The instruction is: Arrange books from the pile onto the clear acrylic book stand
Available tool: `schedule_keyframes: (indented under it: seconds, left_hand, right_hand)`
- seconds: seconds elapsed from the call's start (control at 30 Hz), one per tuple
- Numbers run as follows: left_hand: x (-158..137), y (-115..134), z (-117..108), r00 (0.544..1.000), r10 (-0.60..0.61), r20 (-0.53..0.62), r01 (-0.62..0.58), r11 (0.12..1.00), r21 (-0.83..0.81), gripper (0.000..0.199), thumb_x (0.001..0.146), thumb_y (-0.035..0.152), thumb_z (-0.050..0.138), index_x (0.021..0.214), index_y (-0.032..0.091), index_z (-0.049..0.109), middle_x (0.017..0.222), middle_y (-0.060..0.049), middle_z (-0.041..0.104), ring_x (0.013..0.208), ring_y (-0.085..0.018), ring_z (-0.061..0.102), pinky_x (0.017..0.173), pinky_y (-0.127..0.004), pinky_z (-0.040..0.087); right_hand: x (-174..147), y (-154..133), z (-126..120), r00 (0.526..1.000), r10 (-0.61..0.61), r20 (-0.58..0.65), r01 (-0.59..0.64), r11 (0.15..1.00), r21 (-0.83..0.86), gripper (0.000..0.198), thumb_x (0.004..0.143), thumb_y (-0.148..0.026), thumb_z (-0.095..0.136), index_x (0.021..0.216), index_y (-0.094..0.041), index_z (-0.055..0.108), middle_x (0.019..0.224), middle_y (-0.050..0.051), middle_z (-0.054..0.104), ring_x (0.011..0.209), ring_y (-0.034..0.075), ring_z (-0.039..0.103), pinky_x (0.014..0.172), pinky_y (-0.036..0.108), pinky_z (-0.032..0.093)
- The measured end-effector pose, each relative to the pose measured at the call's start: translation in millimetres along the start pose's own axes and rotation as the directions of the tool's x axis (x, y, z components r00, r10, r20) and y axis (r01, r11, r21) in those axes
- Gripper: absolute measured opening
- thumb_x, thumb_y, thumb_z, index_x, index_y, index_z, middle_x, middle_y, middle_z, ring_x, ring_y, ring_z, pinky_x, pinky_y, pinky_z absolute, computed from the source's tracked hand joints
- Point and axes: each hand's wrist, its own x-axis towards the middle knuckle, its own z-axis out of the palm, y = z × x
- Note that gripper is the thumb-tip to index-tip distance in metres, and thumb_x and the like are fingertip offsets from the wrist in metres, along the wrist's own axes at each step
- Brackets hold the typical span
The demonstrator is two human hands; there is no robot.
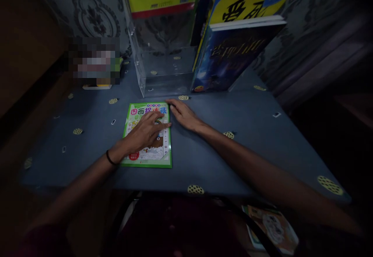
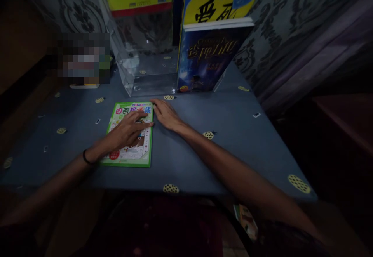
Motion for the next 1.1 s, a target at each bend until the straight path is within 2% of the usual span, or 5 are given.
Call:
schedule_keyframes:
  seconds: [0.7,0.83,0.97,1.03,1.1]
  left_hand:
    - [-62.8,92.2,-24.8,0.988,-0.004,0.157,0.012,0.999,-0.046,0.037,0.097,0.016,0.050,0.129,0.029,0.062,0.143,-0.009,0.054,0.144,-0.027,0.038,0.115,-0.054,0.040]
    - [-77.6,79.2,-33.0,0.993,-0.039,0.108,0.053,0.989,-0.137,0.036,0.099,0.014,0.047,0.130,0.027,0.059,0.142,-0.008,0.056,0.138,-0.024,0.046,0.112,-0.050,0.045]
    - [-96.6,41.8,-40.6,0.957,-0.274,-0.098,0.259,0.956,-0.139,0.037,0.101,0.013,0.042,0.134,0.024,0.055,0.132,-0.009,0.062,0.125,-0.022,0.057,0.103,-0.046,0.051]
    - [-104.8,24.9,-41.1,0.921,-0.365,-0.135,0.354,0.930,-0.099,0.038,0.101,0.013,0.040,0.135,0.023,0.054,0.128,-0.009,0.065,0.122,-0.022,0.059,0.103,-0.046,0.051]
    - [-111.3,14.4,-39.2,0.920,-0.375,-0.118,0.369,0.927,-0.066,0.040,0.100,0.013,0.042,0.137,0.023,0.053,0.132,-0.010,0.063,0.125,-0.023,0.057,0.107,-0.049,0.048]
  right_hand:
    - [-2.2,-4.1,5.3,0.999,-0.043,0.014,0.044,0.993,-0.109,0.035,0.096,-0.025,0.047,0.125,-0.018,0.064,0.136,0.012,0.063,0.132,0.030,0.053,0.114,0.051,0.038]
    - [-2.7,-5.7,4.2,0.999,-0.049,0.025,0.052,0.988,-0.149,0.035,0.096,-0.025,0.047,0.124,-0.014,0.065,0.139,0.017,0.061,0.134,0.034,0.050,0.114,0.056,0.037]
    - [-10.2,-47.0,14.4,0.987,-0.155,0.035,0.159,0.969,-0.188,0.027,0.098,-0.023,0.047,0.114,-0.018,0.068,0.139,0.015,0.061,0.138,0.036,0.045,0.113,0.065,0.033]
    - [-22.0,-83.9,27.5,0.937,-0.307,0.167,0.331,0.932,-0.145,0.028,0.101,-0.021,0.043,0.110,-0.019,0.069,0.132,0.012,0.066,0.132,0.031,0.053,0.111,0.060,0.039]
    - [-38.2,-120.3,42.7,0.832,-0.448,0.329,0.485,0.873,-0.039,0.032,0.103,-0.019,0.038,0.114,-0.017,0.068,0.128,0.013,0.069,0.129,0.026,0.056,0.111,0.054,0.043]
